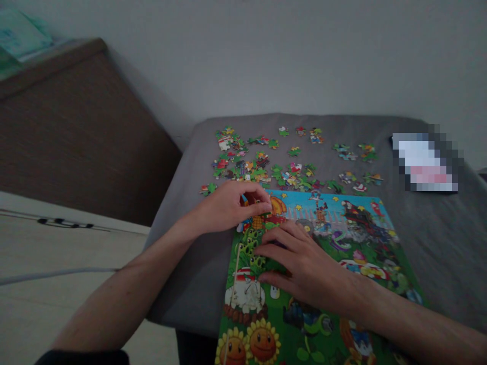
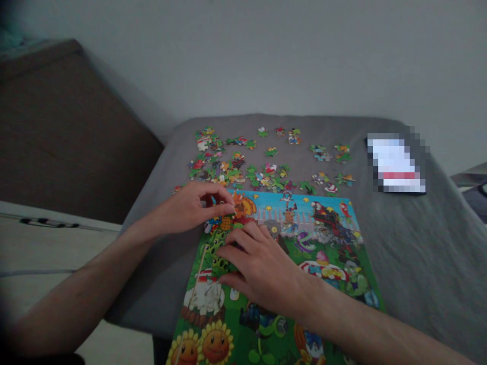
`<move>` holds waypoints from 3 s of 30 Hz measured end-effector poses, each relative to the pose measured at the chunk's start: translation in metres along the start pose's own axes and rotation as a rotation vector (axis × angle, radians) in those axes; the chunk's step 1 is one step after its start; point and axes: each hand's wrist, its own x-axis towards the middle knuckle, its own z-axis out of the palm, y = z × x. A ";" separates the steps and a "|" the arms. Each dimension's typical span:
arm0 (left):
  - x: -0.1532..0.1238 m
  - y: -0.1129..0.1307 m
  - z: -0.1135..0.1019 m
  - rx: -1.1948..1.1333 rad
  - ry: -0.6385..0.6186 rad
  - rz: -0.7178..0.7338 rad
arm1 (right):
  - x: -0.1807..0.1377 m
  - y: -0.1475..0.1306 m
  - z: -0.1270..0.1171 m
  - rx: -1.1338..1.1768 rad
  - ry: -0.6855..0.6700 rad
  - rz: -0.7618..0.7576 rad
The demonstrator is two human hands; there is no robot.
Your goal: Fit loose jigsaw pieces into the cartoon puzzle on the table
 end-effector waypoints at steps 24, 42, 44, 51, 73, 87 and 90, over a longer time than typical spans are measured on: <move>-0.005 -0.004 -0.015 0.204 0.174 -0.047 | 0.008 -0.006 0.002 -0.187 0.046 -0.148; -0.006 -0.006 -0.010 0.105 0.172 -0.057 | 0.006 -0.008 0.004 -0.332 -0.158 -0.171; -0.005 -0.005 -0.010 0.127 0.164 -0.057 | 0.006 -0.005 0.002 -0.343 -0.155 -0.171; -0.004 -0.005 -0.009 0.102 0.123 -0.061 | 0.007 0.003 -0.004 -0.325 -0.165 -0.164; -0.004 0.009 0.011 -0.280 -0.159 -0.006 | 0.012 0.027 -0.034 0.596 0.154 0.359; -0.008 -0.005 -0.011 0.286 -0.280 0.110 | 0.007 -0.001 -0.013 0.294 0.023 0.197; -0.008 -0.008 -0.008 0.317 -0.262 0.132 | 0.005 0.000 -0.003 0.221 0.074 0.101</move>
